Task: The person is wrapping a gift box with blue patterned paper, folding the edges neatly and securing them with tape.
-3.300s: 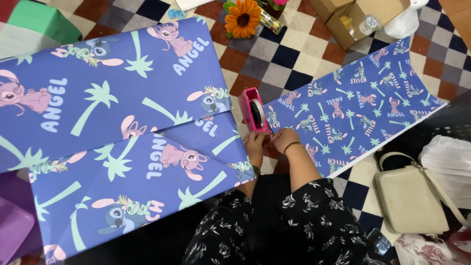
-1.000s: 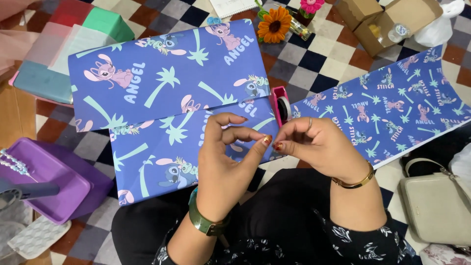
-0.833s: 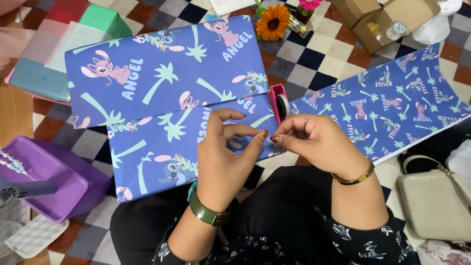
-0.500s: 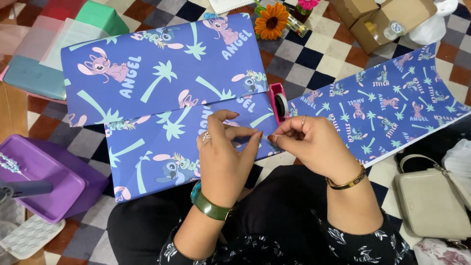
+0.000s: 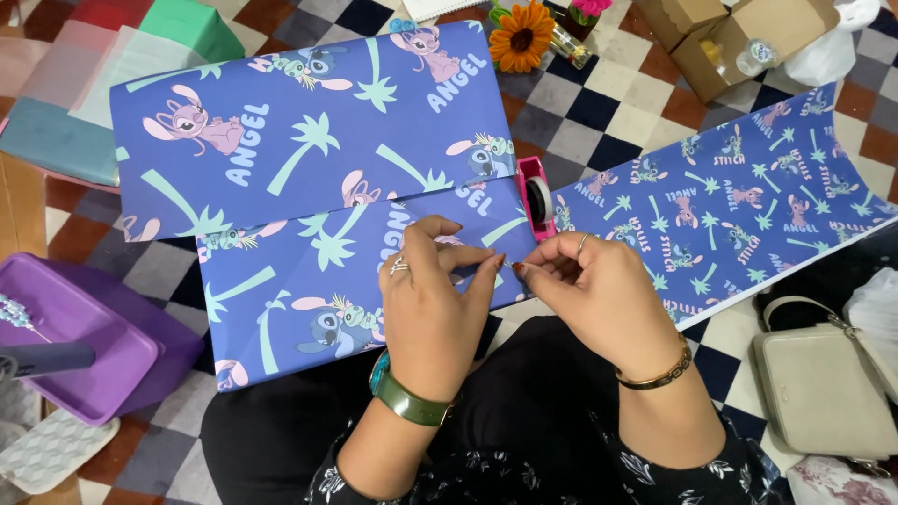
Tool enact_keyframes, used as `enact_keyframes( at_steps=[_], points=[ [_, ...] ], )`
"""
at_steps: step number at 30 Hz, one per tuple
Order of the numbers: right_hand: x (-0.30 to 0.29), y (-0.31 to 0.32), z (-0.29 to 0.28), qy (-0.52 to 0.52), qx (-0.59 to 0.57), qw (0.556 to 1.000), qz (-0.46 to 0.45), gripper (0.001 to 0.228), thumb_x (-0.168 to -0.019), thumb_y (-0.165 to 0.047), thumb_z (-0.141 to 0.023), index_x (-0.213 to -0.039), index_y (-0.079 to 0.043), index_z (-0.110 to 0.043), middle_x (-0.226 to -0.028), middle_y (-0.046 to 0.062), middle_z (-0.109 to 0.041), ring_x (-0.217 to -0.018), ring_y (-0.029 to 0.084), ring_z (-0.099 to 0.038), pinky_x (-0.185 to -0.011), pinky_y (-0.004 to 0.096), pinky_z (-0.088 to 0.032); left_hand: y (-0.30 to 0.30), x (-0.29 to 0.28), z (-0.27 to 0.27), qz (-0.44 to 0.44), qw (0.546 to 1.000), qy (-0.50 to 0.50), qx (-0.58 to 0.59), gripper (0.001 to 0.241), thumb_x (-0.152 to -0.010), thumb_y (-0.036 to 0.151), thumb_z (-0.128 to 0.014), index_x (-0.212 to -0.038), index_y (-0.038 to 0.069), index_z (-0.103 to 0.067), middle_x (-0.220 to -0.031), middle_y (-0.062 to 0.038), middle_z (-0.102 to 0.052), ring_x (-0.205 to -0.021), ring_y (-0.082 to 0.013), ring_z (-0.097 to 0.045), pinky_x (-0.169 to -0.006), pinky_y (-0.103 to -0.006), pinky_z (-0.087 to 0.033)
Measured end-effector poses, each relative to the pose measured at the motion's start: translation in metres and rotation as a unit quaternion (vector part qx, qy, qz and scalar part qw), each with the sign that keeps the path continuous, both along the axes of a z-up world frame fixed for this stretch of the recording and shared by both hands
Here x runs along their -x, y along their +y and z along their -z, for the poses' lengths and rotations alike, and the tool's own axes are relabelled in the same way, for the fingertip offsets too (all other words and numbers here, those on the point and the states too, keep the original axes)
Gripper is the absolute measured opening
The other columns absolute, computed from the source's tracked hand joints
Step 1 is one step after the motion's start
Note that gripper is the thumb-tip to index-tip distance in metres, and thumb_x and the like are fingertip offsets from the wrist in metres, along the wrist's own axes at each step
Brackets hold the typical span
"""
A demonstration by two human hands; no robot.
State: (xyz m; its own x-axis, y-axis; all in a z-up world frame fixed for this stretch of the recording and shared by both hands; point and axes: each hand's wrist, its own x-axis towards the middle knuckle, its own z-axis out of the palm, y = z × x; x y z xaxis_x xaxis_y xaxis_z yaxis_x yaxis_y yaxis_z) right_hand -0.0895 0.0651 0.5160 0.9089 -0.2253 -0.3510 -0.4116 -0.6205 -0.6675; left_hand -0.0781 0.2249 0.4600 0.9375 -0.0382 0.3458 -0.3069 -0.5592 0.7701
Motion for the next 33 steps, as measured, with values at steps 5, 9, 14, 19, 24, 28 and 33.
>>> enact_keyframes(
  at_steps=[5,9,14,19,24,28,33],
  points=[
    [-0.002,0.001,-0.003,0.011,0.013,1.0,-0.004,0.017,-0.087,-0.027,-0.073,-0.096,-0.014,-0.08,-0.08,-0.002,-0.081,-0.07,0.008,-0.075,-0.069,0.021,-0.058,0.0,0.0,0.001,0.003,1.0,-0.006,-0.002,0.04,-0.087,0.02,-0.08,-0.108,0.008,-0.049,-0.106,0.004,-0.074,-0.078,-0.016,-0.072,-0.091,-0.0545,-0.04],
    [-0.007,0.001,-0.009,0.046,-0.012,0.999,0.009,0.018,-0.087,-0.028,-0.077,-0.095,-0.012,-0.08,-0.078,0.0,-0.079,-0.072,0.008,-0.072,-0.071,0.021,-0.058,-0.001,0.0,0.004,-0.002,1.0,-0.019,-0.014,0.042,-0.088,0.021,-0.079,-0.113,0.007,-0.049,-0.109,0.005,-0.073,-0.076,-0.0152,-0.073,-0.092,-0.0529,-0.042],
    [-0.011,-0.007,-0.001,0.039,-0.019,0.999,-0.003,0.015,-0.088,-0.026,-0.076,-0.086,-0.012,-0.081,-0.076,0.0,-0.079,-0.066,0.009,-0.064,-0.064,0.023,-0.052,0.001,0.0,-0.005,-0.004,1.0,0.029,0.002,0.038,-0.085,0.026,-0.08,-0.109,0.013,-0.053,-0.109,0.009,-0.07,-0.064,-0.0155,-0.068,-0.094,-0.0534,-0.04],
    [-0.009,-0.003,-0.001,0.035,-0.009,0.999,-0.003,0.015,-0.087,-0.026,-0.077,-0.087,-0.011,-0.08,-0.077,0.0,-0.08,-0.067,0.008,-0.068,-0.064,0.023,-0.054,0.0,0.001,0.001,-0.009,1.0,0.015,-0.001,0.037,-0.085,0.025,-0.081,-0.107,0.012,-0.055,-0.111,0.007,-0.07,-0.062,-0.0148,-0.066,-0.092,-0.0539,-0.042],
    [-0.005,-0.004,0.003,0.022,0.03,0.999,-0.019,0.016,-0.087,-0.029,-0.075,-0.09,-0.014,-0.078,-0.071,-0.003,-0.077,-0.063,0.008,-0.067,-0.066,0.023,-0.054,0.0,-0.001,0.003,-0.002,1.0,-0.012,-0.013,0.035,-0.085,0.023,-0.082,-0.102,0.012,-0.053,-0.104,0.013,-0.073,-0.083,-0.0148,-0.07,-0.092,-0.0494,-0.042],
    [-0.002,-0.001,0.006,0.014,0.045,0.999,-0.026,0.016,-0.089,-0.031,-0.073,-0.091,-0.015,-0.076,-0.072,-0.003,-0.073,-0.066,0.009,-0.065,-0.065,0.025,-0.053,-0.001,0.0,-0.002,-0.007,1.0,-0.001,-0.022,0.038,-0.085,0.025,-0.082,-0.109,0.016,-0.054,-0.086,0.016,-0.077,-0.082,-0.0143,-0.068,-0.096,-0.0476,-0.041],
    [0.002,-0.003,0.012,-0.027,0.036,0.999,0.002,0.023,-0.087,-0.029,-0.081,-0.079,-0.012,-0.067,-0.063,-0.001,-0.067,-0.058,0.01,-0.062,-0.057,0.025,-0.051,-0.002,-0.002,-0.004,-0.01,1.0,0.026,-0.012,0.038,-0.083,0.025,-0.082,-0.105,0.015,-0.053,-0.085,0.014,-0.079,-0.076,-0.0149,-0.07,-0.093,-0.0473,-0.043]
  ],
)
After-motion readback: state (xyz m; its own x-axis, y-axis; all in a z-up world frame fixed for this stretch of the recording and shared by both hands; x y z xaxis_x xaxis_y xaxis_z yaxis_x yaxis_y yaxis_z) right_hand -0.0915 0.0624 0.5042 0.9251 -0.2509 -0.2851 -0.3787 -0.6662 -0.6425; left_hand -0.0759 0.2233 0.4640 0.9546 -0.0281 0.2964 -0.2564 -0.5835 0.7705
